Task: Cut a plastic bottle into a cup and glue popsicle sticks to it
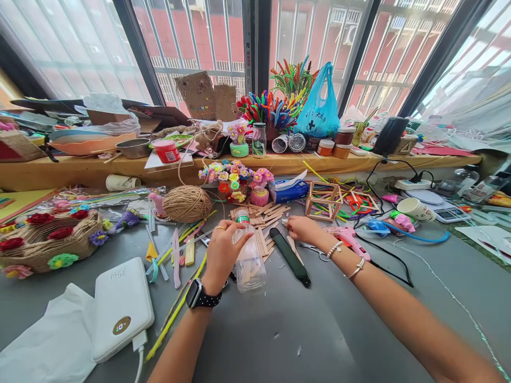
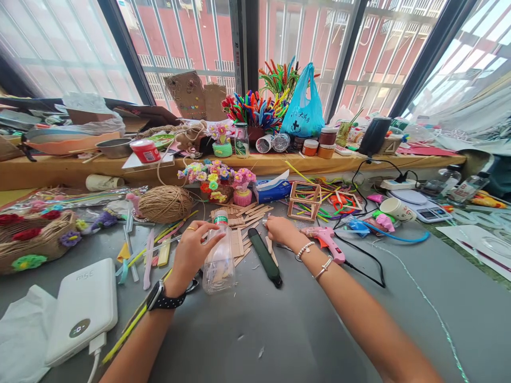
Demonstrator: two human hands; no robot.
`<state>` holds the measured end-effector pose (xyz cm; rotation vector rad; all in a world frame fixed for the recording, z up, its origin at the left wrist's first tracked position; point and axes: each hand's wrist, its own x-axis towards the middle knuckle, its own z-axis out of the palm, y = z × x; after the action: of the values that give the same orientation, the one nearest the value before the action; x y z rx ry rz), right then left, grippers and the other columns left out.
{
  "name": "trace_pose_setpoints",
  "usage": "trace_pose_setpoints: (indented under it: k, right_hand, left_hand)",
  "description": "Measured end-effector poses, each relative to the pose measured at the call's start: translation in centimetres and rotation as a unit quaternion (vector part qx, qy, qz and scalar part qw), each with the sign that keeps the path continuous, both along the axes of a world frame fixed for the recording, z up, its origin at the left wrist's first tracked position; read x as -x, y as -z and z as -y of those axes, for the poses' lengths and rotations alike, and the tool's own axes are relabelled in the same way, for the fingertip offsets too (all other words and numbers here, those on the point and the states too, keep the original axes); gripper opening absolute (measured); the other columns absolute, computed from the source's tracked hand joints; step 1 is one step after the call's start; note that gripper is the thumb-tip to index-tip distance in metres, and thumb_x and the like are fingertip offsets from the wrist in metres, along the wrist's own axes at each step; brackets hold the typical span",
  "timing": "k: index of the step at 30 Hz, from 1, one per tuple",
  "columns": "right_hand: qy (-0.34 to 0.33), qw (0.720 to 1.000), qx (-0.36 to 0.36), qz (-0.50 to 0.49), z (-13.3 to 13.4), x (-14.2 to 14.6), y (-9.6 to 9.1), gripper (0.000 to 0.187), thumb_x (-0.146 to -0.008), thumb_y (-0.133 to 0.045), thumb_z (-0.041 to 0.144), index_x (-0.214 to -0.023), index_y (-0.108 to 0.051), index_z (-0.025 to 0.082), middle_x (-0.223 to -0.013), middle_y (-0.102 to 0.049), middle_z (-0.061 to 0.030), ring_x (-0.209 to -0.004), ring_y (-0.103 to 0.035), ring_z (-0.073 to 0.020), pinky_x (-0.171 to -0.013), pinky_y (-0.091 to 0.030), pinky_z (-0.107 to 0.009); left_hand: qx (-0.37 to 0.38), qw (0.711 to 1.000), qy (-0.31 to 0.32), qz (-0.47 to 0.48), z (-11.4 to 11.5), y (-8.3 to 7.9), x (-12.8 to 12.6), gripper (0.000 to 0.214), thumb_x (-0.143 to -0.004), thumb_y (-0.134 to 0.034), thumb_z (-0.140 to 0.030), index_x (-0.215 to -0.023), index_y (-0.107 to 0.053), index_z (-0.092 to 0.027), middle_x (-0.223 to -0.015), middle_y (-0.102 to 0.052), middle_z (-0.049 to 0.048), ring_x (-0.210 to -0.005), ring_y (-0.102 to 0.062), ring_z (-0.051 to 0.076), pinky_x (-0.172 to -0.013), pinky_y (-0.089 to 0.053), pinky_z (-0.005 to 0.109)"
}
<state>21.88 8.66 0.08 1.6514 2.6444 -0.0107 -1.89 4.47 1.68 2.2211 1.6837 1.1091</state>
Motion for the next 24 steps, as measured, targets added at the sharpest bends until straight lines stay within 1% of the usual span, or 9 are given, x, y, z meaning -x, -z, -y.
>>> trace_pose_setpoints:
  k: [3, 5, 11, 13, 17, 19, 20, 22, 24]
  right_hand:
    - [0.004, 1.0, -0.007, 0.001, 0.1, 0.1, 0.1, 0.02, -0.073, -0.054, 0.015, -0.091, -0.061, 0.012, -0.097, -0.059, -0.0134, -0.086, -0.06, -0.0215, -0.074, -0.045, -0.026]
    - [0.012, 1.0, -0.018, -0.005, 0.1, 0.1, 0.1, 0.024, -0.071, -0.057, 0.015, -0.096, -0.059, 0.011, -0.102, -0.057, -0.0137, -0.089, -0.059, -0.0213, -0.076, -0.045, -0.026]
    - [0.038, 0.995, -0.074, -0.055, 0.1, 0.5, 0.1, 0.068, -0.061, -0.065, 0.008, -0.123, -0.036, 0.004, -0.129, -0.035, -0.0236, -0.11, -0.047, -0.0279, -0.086, -0.043, -0.035]
    - [0.038, 0.991, -0.093, -0.084, 0.1, 0.6, -0.1, 0.066, -0.064, -0.063, 0.009, -0.124, -0.036, 0.007, -0.129, -0.036, -0.0219, -0.114, -0.043, -0.0278, -0.09, -0.04, -0.037]
    - [0.047, 0.978, -0.134, -0.152, 1.1, 0.9, -1.0, 0.037, -0.081, -0.042, 0.012, -0.117, -0.044, 0.013, -0.114, -0.051, -0.014, -0.109, -0.047, -0.0207, -0.092, -0.038, -0.034]
    - [0.047, 0.964, -0.146, -0.218, 2.1, 1.2, -1.7, 0.031, -0.083, -0.036, 0.011, -0.112, -0.047, 0.014, -0.109, -0.054, -0.0109, -0.105, -0.05, -0.0171, -0.09, -0.039, -0.03]
    - [0.041, 0.94, -0.14, -0.308, 2.7, 1.5, -2.2, 0.027, -0.082, -0.04, 0.012, -0.108, -0.049, 0.015, -0.107, -0.055, -0.0096, -0.103, -0.051, -0.017, -0.089, -0.04, -0.03]
    - [0.006, 0.89, -0.084, -0.449, 4.1, 2.2, -3.0, 0.023, -0.08, -0.048, 0.016, -0.102, -0.052, 0.018, -0.105, -0.057, -0.0064, -0.099, -0.053, -0.0168, -0.087, -0.041, -0.03]
    - [-0.034, 0.851, -0.012, -0.523, 5.4, 3.1, -3.7, 0.023, -0.079, -0.051, 0.021, -0.102, -0.053, 0.019, -0.102, -0.058, -0.0047, -0.093, -0.055, -0.0159, -0.083, -0.042, -0.029]
  left_hand:
    - [-0.038, 0.999, 0.027, 0.006, 0.0, 0.0, -0.1, 0.024, -0.075, -0.053, -0.043, -0.082, -0.064, -0.023, -0.089, -0.055, 0.0068, -0.083, -0.051, 0.023, -0.075, -0.038, 0.034]
    - [-0.043, 0.998, 0.034, 0.026, 0.1, 0.1, -0.2, 0.022, -0.074, -0.054, -0.042, -0.081, -0.065, -0.025, -0.088, -0.056, 0.0064, -0.083, -0.05, 0.024, -0.076, -0.037, 0.034]
    - [-0.037, 0.991, 0.06, 0.117, 0.2, 0.2, -0.1, 0.019, -0.068, -0.06, -0.043, -0.078, -0.065, -0.027, -0.083, -0.06, 0.0053, -0.084, -0.049, 0.025, -0.079, -0.034, 0.033]
    - [-0.03, 0.987, 0.062, 0.142, 0.2, 0.2, -0.1, 0.018, -0.067, -0.062, -0.043, -0.076, -0.066, -0.028, -0.08, -0.062, 0.0046, -0.082, -0.05, 0.025, -0.08, -0.034, 0.032]
    - [-0.016, 0.984, 0.054, 0.169, 0.3, 0.1, 0.0, 0.019, -0.069, -0.06, -0.042, -0.079, -0.066, -0.027, -0.077, -0.064, 0.0038, -0.078, -0.052, 0.023, -0.079, -0.035, 0.031]
    - [-0.007, 0.982, 0.049, 0.181, 0.4, -0.1, -0.2, 0.019, -0.07, -0.059, -0.041, -0.081, -0.066, -0.027, -0.077, -0.064, 0.0037, -0.077, -0.053, 0.023, -0.079, -0.036, 0.032]
    - [0.002, 0.981, 0.05, 0.189, 0.4, -0.2, -0.3, 0.02, -0.071, -0.059, -0.041, -0.082, -0.065, -0.026, -0.078, -0.064, 0.0037, -0.077, -0.054, 0.022, -0.078, -0.037, 0.032]
    - [0.035, 0.97, 0.065, 0.23, 0.6, -0.7, -0.6, 0.023, -0.071, -0.059, -0.04, -0.086, -0.064, -0.024, -0.082, -0.064, 0.004, -0.078, -0.055, 0.021, -0.076, -0.04, 0.032]
    - [0.093, 0.941, 0.101, 0.31, 0.7, -1.3, -0.9, 0.029, -0.069, -0.061, -0.04, -0.092, -0.063, -0.022, -0.09, -0.064, 0.0047, -0.082, -0.057, 0.021, -0.075, -0.043, 0.031]
